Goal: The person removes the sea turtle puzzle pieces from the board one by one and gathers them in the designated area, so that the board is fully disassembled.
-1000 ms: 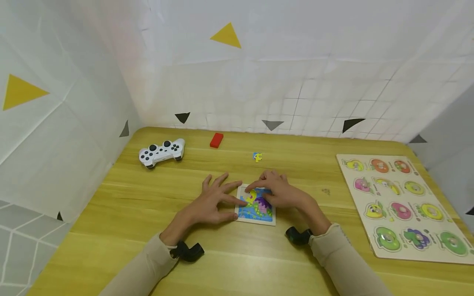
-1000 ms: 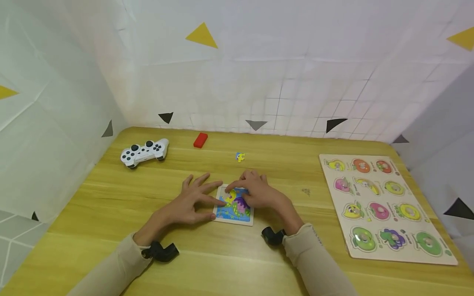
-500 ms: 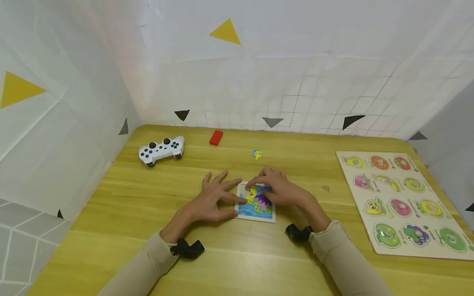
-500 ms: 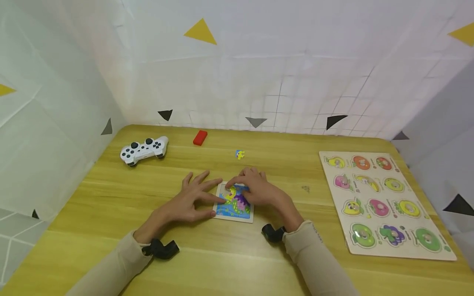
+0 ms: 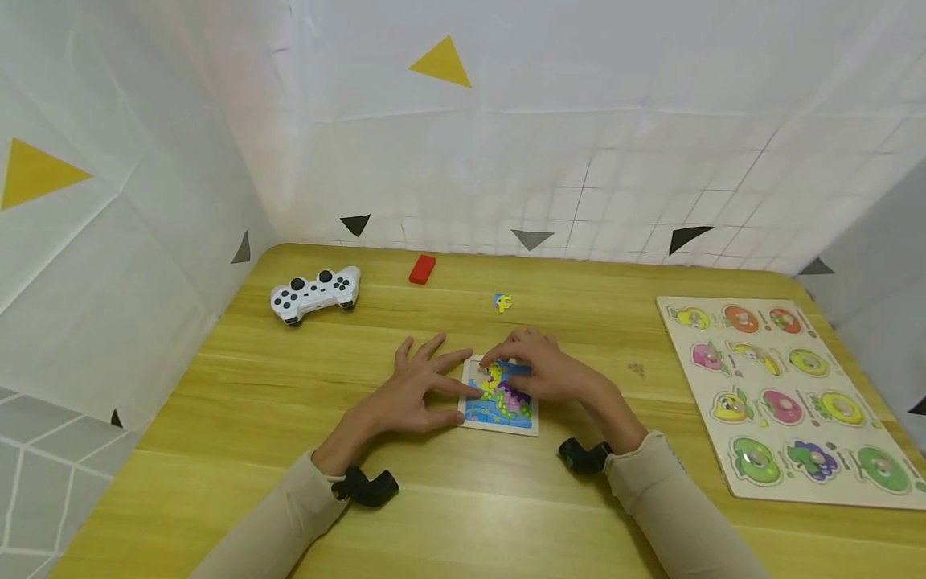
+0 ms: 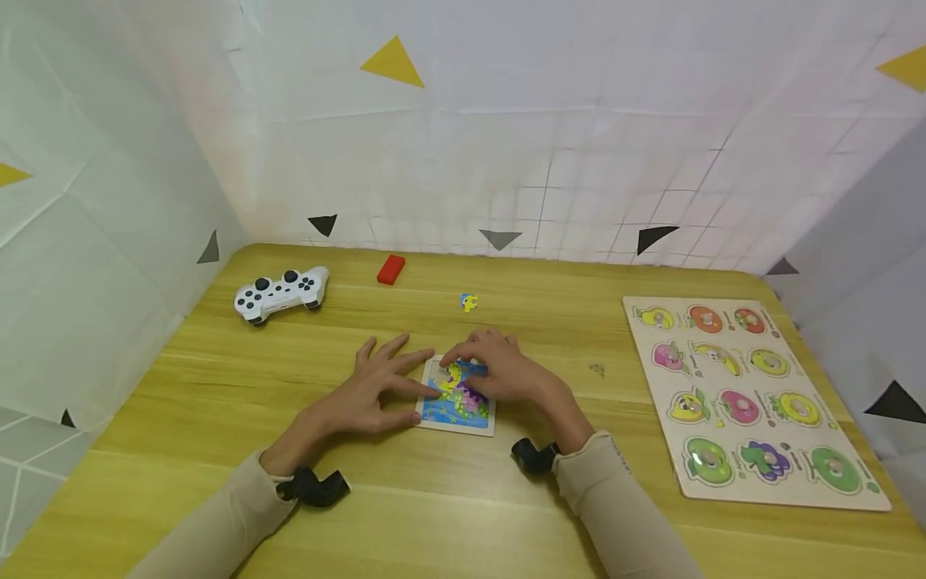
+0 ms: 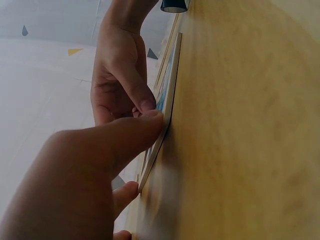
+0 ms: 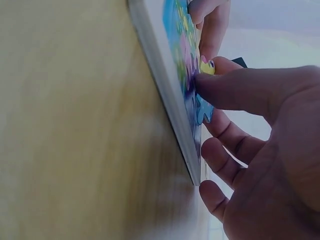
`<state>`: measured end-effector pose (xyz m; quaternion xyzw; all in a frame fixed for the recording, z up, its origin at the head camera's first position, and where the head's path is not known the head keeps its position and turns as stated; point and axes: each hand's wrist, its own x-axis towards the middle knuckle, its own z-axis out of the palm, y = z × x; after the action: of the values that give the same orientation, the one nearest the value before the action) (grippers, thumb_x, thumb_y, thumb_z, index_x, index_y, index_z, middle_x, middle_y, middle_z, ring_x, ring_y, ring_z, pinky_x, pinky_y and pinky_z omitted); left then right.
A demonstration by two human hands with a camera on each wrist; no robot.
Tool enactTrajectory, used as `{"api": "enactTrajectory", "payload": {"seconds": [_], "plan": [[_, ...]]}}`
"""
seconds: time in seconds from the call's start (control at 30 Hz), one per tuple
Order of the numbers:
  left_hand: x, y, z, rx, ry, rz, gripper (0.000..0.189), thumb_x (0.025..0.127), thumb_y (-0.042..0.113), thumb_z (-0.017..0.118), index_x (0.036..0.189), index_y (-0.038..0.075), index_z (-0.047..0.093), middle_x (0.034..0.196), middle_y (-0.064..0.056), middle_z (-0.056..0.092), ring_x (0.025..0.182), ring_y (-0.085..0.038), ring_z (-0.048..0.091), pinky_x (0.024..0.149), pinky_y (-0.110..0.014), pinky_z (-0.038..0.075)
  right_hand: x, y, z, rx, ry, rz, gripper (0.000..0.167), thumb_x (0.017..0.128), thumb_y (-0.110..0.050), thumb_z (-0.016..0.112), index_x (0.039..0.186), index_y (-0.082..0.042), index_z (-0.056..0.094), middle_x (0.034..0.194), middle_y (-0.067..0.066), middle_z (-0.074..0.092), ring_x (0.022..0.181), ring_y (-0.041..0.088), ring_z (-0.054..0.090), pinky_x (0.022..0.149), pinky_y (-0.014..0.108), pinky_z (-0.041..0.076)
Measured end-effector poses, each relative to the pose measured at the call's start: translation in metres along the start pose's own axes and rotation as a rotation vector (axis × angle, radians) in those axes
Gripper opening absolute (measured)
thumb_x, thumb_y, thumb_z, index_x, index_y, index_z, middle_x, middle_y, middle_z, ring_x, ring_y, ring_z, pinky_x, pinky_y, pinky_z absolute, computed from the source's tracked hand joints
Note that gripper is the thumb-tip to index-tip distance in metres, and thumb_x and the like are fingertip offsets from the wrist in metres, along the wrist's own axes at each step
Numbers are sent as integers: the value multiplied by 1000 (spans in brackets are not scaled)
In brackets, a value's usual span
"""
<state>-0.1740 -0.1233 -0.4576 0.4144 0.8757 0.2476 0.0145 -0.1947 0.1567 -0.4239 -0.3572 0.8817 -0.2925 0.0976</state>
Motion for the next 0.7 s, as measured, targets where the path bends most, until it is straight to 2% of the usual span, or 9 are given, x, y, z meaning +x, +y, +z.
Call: {"api": "enactTrajectory", "payload": {"seconds": [0.3, 0.53, 0.7], "plan": [[0, 3, -2, -11, -26, -19, 38, 92, 46, 68, 129, 39, 70, 164, -6, 39, 155, -50, 13, 113, -79, -3, 0, -1, 0, -6, 5, 3, 37, 91, -6, 67, 122, -24, 73, 110, 1, 64, 105, 23, 51, 82, 40, 26], [2, 7, -3, 60, -67, -11, 42, 95, 43, 60, 137, 42, 64, 166, -8, 34, 154, -53, 11, 111, -83, -1, 0, 0, 0, -8, 3, 8, 38, 91, -7, 69, 125, -24, 73, 110, 0, 65, 104, 21, 51, 82, 40, 25], [1, 9, -2, 96, -95, -22, 45, 96, 44, 56, 141, 46, 57, 167, -7, 30, 155, -52, 9, 110, -84, 0, 0, 2, 1, -2, 13, 16, 39, 91, -9, 72, 129, -19, 69, 109, 1, 67, 105, 22, 53, 85, 42, 28]]}}
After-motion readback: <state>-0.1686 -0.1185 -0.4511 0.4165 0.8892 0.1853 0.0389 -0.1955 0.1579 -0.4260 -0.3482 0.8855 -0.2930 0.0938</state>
